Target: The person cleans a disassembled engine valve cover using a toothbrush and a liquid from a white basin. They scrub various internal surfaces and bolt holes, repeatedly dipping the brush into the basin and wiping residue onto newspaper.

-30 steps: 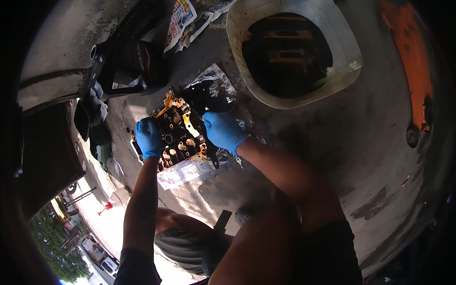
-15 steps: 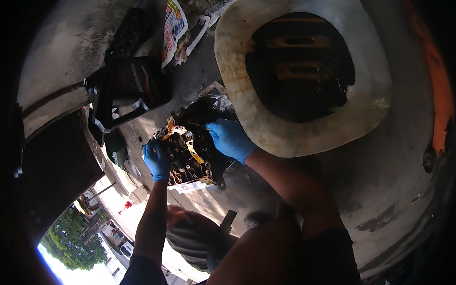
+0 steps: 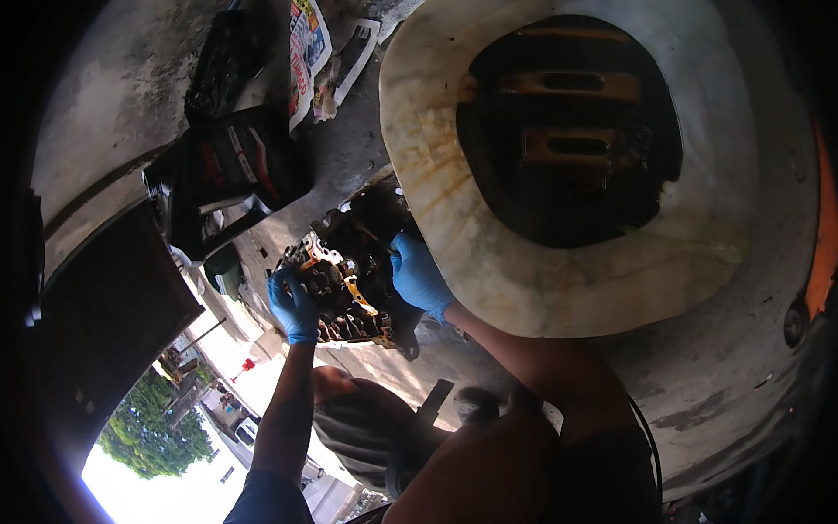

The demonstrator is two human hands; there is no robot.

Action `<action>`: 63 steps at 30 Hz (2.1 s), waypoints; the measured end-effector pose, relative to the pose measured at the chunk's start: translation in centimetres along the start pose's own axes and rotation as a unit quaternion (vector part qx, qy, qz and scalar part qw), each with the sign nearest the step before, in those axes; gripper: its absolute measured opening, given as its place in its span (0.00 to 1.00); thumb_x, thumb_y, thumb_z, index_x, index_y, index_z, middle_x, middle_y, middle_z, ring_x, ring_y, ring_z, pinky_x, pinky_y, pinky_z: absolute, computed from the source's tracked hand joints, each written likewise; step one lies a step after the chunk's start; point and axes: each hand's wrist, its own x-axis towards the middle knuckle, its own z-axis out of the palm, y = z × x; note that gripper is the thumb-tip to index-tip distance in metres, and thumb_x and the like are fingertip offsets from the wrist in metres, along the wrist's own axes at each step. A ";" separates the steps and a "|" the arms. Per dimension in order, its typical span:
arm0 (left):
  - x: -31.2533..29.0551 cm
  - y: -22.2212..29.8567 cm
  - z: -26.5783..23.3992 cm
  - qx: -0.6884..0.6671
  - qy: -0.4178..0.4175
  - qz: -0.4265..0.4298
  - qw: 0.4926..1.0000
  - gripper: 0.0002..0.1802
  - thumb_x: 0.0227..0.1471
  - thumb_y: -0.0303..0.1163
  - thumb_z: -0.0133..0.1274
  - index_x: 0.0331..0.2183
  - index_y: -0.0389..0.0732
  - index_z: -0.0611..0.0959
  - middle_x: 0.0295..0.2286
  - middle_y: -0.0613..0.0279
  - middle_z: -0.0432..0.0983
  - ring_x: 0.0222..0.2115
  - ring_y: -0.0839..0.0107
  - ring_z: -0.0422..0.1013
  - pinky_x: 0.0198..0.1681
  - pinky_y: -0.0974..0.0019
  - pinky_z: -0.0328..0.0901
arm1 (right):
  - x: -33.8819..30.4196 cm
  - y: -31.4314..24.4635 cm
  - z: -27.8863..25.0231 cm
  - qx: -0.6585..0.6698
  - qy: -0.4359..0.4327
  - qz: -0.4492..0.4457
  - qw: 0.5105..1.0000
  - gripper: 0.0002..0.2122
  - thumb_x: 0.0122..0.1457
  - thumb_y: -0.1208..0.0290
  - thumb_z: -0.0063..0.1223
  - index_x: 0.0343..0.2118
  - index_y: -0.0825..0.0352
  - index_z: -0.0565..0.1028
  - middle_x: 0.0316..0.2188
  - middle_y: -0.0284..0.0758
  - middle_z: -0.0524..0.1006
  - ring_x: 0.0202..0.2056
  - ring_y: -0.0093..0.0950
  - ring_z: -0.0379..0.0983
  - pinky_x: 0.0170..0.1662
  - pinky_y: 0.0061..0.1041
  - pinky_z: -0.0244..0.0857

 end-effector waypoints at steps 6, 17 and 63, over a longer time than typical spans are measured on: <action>0.0 -0.2 0.0 0.023 0.011 0.022 0.999 0.07 0.58 0.23 0.48 0.34 0.36 0.81 0.30 0.56 0.76 0.32 0.64 0.73 0.39 0.63 0.68 | 0.6 -1.8 -0.8 0.059 -0.031 0.055 0.996 0.02 0.54 0.78 0.52 0.29 0.68 0.76 0.23 0.51 0.76 0.26 0.51 0.74 0.30 0.44 0.66; 0.0 0.0 0.0 0.012 0.012 0.034 0.999 0.06 0.55 0.19 0.48 0.33 0.38 0.79 0.30 0.54 0.75 0.32 0.57 0.72 0.40 0.59 0.66 | 2.8 -7.3 -5.2 -0.222 -0.164 -0.072 0.958 0.05 0.51 0.75 0.50 0.26 0.67 0.78 0.22 0.47 0.78 0.27 0.48 0.76 0.31 0.46 0.69; -0.1 -0.6 0.0 -0.002 0.018 0.035 0.999 0.05 0.56 0.25 0.49 0.33 0.37 0.80 0.31 0.51 0.76 0.34 0.53 0.72 0.41 0.57 0.66 | 2.1 -0.8 -4.8 -0.297 -0.106 -0.124 0.941 0.06 0.57 0.71 0.54 0.35 0.61 0.81 0.29 0.40 0.79 0.31 0.43 0.77 0.34 0.43 0.71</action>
